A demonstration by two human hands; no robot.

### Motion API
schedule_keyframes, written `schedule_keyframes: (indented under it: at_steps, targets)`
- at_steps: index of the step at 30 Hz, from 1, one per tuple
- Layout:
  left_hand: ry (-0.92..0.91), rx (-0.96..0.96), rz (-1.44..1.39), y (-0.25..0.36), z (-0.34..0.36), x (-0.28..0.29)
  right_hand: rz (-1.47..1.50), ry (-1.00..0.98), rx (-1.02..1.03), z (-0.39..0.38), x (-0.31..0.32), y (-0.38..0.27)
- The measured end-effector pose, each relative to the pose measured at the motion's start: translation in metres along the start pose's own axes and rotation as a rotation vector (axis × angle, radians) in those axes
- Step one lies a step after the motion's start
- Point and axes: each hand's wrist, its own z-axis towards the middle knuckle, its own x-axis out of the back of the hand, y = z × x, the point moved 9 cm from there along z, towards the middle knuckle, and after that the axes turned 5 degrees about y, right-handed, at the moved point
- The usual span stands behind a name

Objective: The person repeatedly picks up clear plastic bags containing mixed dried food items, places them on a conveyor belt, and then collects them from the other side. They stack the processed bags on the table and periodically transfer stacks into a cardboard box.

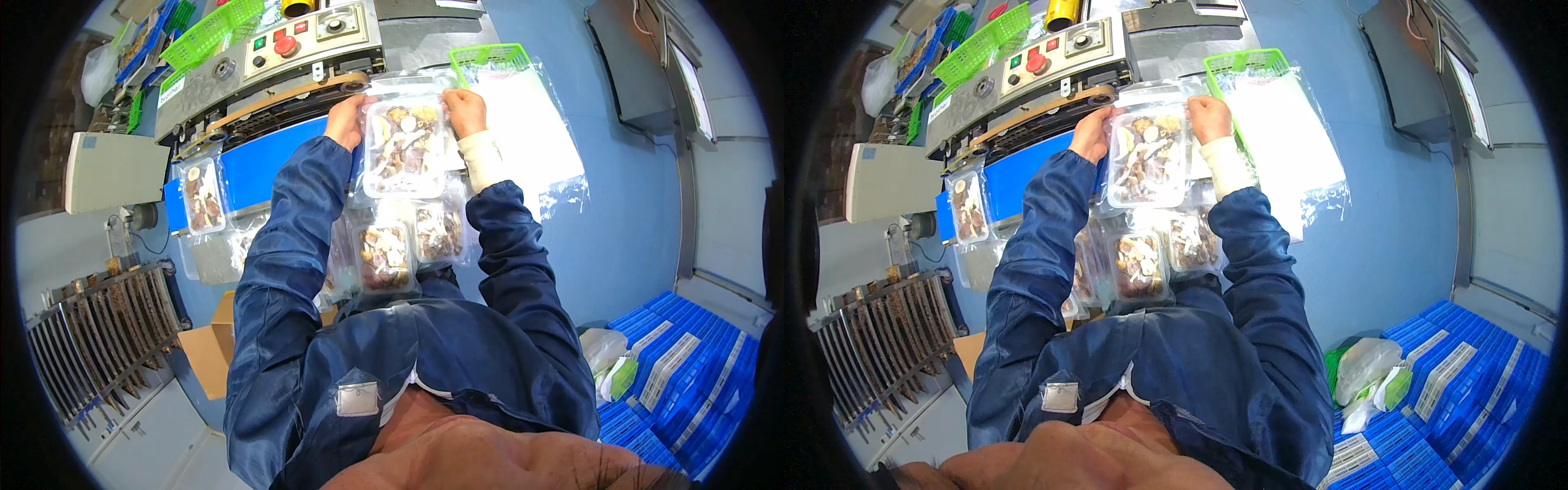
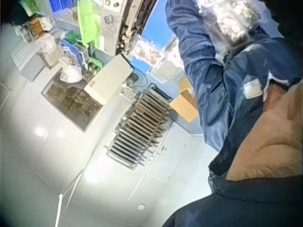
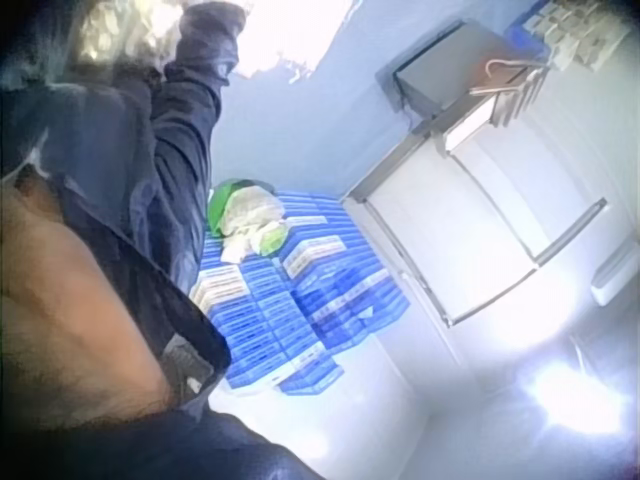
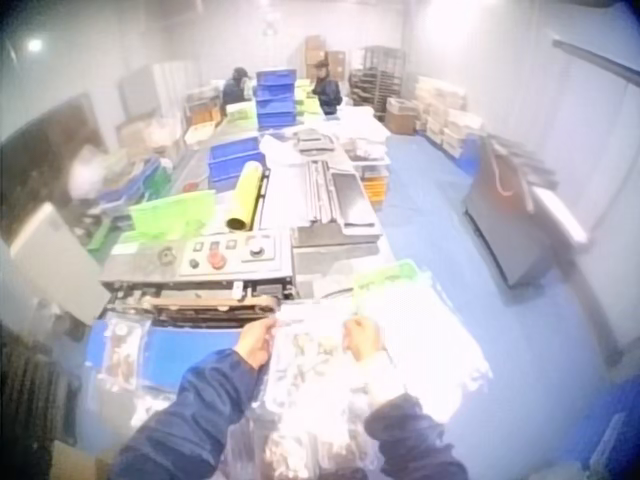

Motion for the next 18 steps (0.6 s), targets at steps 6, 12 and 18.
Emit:
schedule_keyframes:
  at_steps: [6, 12, 18]
  targets:
    - [0.027, -0.036, -0.035, 0.012, 0.001, 0.025, -0.052, -0.056, -0.034, -0.003, -0.026, -0.021]
    - [0.082, -0.123, 0.055, 0.031, -0.006, 0.054, -0.113, -0.199, -0.059, -0.002, -0.054, -0.027]
    - [0.111, -0.183, 0.051, 0.044, -0.002, 0.091, -0.22, -0.271, -0.008, -0.007, -0.088, -0.027]
